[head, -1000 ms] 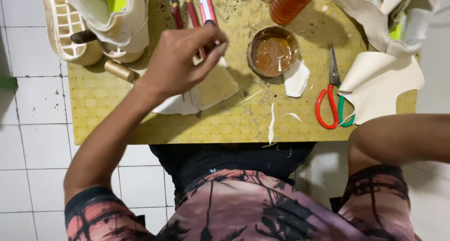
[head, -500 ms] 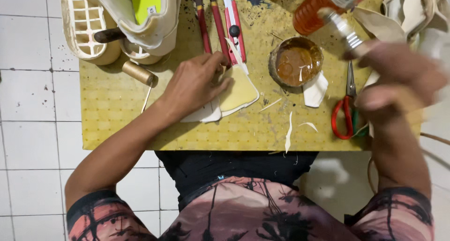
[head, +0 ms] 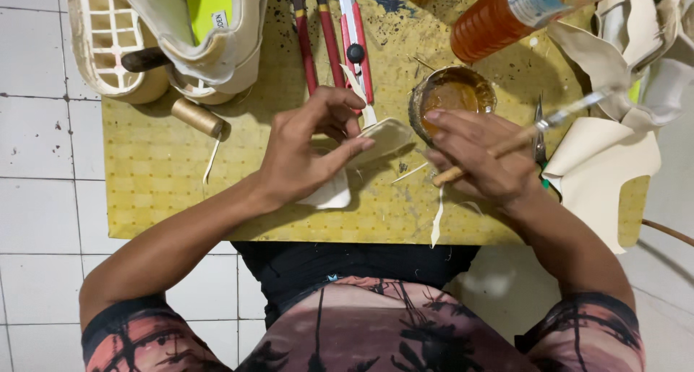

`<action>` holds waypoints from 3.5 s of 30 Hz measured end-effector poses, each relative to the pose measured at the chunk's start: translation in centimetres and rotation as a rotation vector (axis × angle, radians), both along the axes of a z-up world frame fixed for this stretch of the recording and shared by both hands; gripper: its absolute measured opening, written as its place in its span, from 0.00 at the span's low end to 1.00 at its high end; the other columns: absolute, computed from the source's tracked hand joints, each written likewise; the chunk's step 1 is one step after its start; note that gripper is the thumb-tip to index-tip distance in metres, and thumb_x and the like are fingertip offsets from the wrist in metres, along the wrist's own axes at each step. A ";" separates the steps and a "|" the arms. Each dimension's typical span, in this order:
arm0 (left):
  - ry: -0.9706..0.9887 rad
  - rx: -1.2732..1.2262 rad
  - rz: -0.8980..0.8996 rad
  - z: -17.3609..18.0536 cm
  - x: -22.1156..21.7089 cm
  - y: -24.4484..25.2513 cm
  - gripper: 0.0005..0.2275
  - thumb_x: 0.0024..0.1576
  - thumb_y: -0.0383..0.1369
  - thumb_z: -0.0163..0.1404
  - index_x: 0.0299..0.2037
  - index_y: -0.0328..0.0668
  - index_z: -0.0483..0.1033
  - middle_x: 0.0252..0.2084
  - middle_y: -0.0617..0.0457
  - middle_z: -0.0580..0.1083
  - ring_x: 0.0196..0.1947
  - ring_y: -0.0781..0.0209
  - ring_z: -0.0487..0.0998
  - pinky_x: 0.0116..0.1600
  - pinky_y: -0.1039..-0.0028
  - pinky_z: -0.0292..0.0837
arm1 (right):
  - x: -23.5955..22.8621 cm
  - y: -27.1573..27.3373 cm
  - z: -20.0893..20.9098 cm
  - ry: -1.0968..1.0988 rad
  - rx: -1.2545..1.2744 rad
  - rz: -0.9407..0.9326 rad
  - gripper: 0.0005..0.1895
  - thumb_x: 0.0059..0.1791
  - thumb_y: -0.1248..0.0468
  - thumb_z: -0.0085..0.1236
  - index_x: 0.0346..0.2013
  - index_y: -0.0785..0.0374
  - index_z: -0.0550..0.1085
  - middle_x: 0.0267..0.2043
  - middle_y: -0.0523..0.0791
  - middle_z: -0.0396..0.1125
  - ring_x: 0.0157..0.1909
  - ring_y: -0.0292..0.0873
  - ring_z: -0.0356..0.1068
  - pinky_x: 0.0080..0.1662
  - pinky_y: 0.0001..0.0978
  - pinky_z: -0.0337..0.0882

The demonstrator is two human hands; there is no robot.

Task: The person trims a piece of white material using scissors, then pours a liquid into a small container. They use a brush to apply the liquid onto the edges of the white material pieces.

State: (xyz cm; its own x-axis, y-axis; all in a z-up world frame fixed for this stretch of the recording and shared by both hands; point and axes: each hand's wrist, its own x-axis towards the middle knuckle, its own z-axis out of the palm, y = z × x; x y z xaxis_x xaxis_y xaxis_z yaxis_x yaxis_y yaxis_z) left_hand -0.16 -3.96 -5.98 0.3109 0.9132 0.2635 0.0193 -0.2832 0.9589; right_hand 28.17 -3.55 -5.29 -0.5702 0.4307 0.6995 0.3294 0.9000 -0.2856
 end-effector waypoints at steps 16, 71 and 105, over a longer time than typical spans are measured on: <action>-0.343 -0.064 0.114 0.7 -0.5 0.0 0.06 0.63 0.21 0.52 0.48 0.30 0.71 0.35 0.45 0.77 0.33 0.60 0.83 0.41 0.72 0.83 | -5.0 -0.6 5.2 0.205 -0.704 -0.172 0.18 0.49 0.73 0.67 0.33 0.63 0.61 0.19 0.49 0.62 0.41 0.60 0.80 0.32 0.34 0.76; 0.086 0.505 0.134 0.7 0.3 -1.4 0.01 0.62 0.28 0.54 0.39 0.41 0.78 0.32 0.52 0.78 0.28 0.51 0.81 0.35 0.65 0.80 | -2.6 -3.3 -1.7 0.473 -0.736 -0.036 0.23 0.48 0.76 0.64 0.34 0.59 0.55 0.42 0.62 0.74 0.43 0.49 0.77 0.45 0.34 0.76; -0.169 -0.024 -0.041 1.4 -0.2 -0.9 0.08 0.68 0.30 0.39 0.44 0.36 0.71 0.30 0.49 0.78 0.28 0.63 0.80 0.34 0.73 0.77 | -3.6 -3.1 0.6 0.446 -0.793 0.000 0.25 0.48 0.73 0.65 0.36 0.58 0.53 0.45 0.62 0.76 0.36 0.39 0.72 0.38 0.24 0.70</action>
